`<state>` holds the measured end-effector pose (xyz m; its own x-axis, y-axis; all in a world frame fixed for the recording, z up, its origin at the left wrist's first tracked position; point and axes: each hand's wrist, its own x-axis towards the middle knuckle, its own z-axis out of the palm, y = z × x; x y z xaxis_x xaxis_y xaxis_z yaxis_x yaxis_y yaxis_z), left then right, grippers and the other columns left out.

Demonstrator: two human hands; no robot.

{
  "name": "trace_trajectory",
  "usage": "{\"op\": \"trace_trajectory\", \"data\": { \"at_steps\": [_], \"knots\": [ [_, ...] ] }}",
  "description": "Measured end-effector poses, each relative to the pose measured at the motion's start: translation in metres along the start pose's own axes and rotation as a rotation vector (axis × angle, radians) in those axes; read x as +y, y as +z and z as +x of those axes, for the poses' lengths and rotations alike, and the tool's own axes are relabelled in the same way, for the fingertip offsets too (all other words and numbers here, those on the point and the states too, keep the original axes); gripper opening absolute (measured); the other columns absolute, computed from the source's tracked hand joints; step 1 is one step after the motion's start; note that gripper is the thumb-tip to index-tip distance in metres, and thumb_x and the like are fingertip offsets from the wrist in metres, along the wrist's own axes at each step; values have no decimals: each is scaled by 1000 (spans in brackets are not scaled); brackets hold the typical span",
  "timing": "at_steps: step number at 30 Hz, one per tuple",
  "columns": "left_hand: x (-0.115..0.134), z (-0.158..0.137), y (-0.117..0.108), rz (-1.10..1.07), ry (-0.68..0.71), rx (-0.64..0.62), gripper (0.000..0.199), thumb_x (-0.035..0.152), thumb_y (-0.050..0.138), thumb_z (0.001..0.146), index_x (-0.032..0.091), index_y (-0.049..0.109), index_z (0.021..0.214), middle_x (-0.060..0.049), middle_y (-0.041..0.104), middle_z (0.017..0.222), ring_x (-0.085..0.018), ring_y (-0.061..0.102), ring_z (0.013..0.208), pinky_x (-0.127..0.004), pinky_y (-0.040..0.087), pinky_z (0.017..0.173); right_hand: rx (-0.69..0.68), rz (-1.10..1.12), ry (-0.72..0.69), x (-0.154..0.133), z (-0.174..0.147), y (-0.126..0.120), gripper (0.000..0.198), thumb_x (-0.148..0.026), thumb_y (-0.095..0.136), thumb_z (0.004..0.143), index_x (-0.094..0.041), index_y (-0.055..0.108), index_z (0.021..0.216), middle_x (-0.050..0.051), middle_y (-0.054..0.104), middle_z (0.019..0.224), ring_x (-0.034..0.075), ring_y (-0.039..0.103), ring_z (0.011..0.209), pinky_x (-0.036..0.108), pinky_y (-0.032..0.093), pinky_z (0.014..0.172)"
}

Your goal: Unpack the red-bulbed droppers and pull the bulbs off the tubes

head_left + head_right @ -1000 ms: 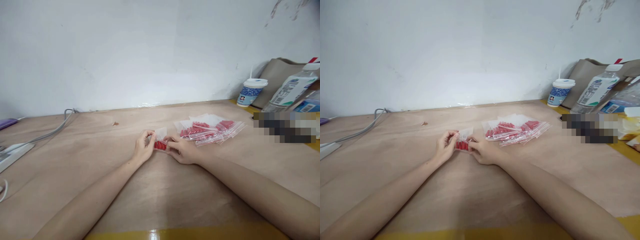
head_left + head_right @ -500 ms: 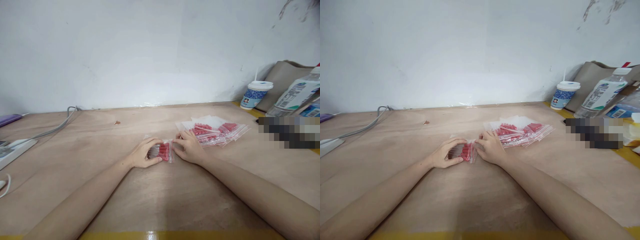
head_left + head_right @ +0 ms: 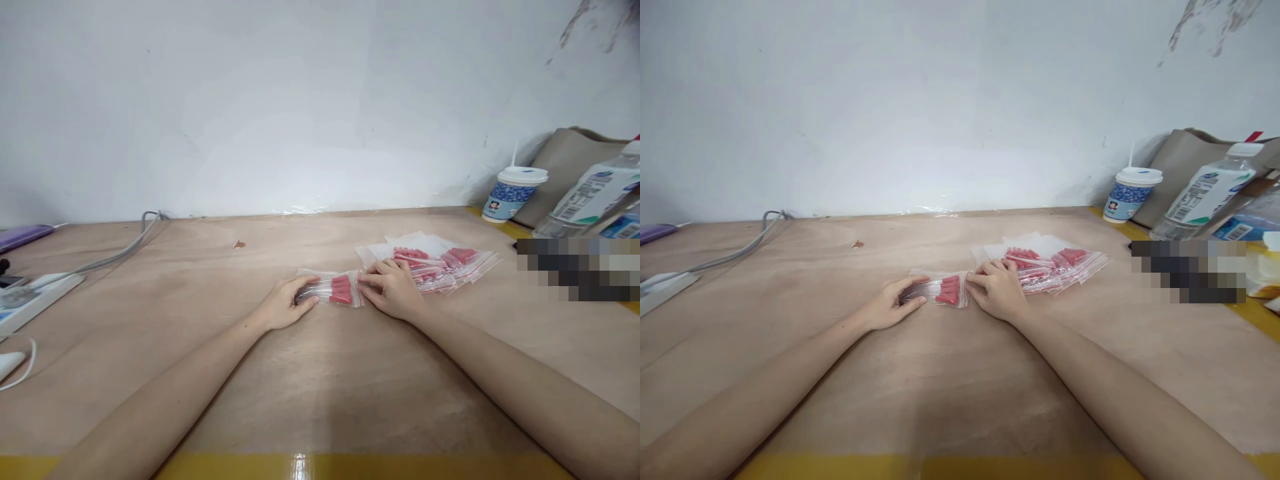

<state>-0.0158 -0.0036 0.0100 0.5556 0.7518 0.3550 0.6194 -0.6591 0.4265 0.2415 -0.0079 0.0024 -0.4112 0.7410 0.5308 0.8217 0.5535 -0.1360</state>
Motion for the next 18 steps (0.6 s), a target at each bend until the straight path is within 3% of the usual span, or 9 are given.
{"op": "trace_trajectory", "data": {
  "at_steps": [3,8,14,18],
  "knots": [
    [-2,0,1,-23,16,22,36,31,53,80,19,52,114,-6,62,109,-19,59,94,-31,48,81,-31,46,-63,-7,6,-1,20,-25,47,84,-24,67,87,3,63,93,19,48,88,36,28,80],
    [-4,0,2,-43,2,33,37,32,53,80,19,52,115,-7,61,110,-19,60,92,-32,49,79,-214,189,-73,-11,24,-2,24,-27,52,81,-21,60,103,5,61,106,21,49,94,34,34,80],
    [-9,0,2,-49,-9,66,34,30,52,81,18,53,112,-8,61,110,-20,59,96,-35,48,83,-456,426,41,-13,46,-2,21,-26,60,74,-16,63,91,5,62,87,16,55,78,25,41,68],
    [-17,-1,0,-36,-64,76,31,31,53,80,18,55,108,-7,63,106,-21,60,93,-35,49,80,-475,463,139,-24,56,1,14,-22,65,67,-15,63,80,4,62,81,14,54,71,23,40,62]
  ]
}}
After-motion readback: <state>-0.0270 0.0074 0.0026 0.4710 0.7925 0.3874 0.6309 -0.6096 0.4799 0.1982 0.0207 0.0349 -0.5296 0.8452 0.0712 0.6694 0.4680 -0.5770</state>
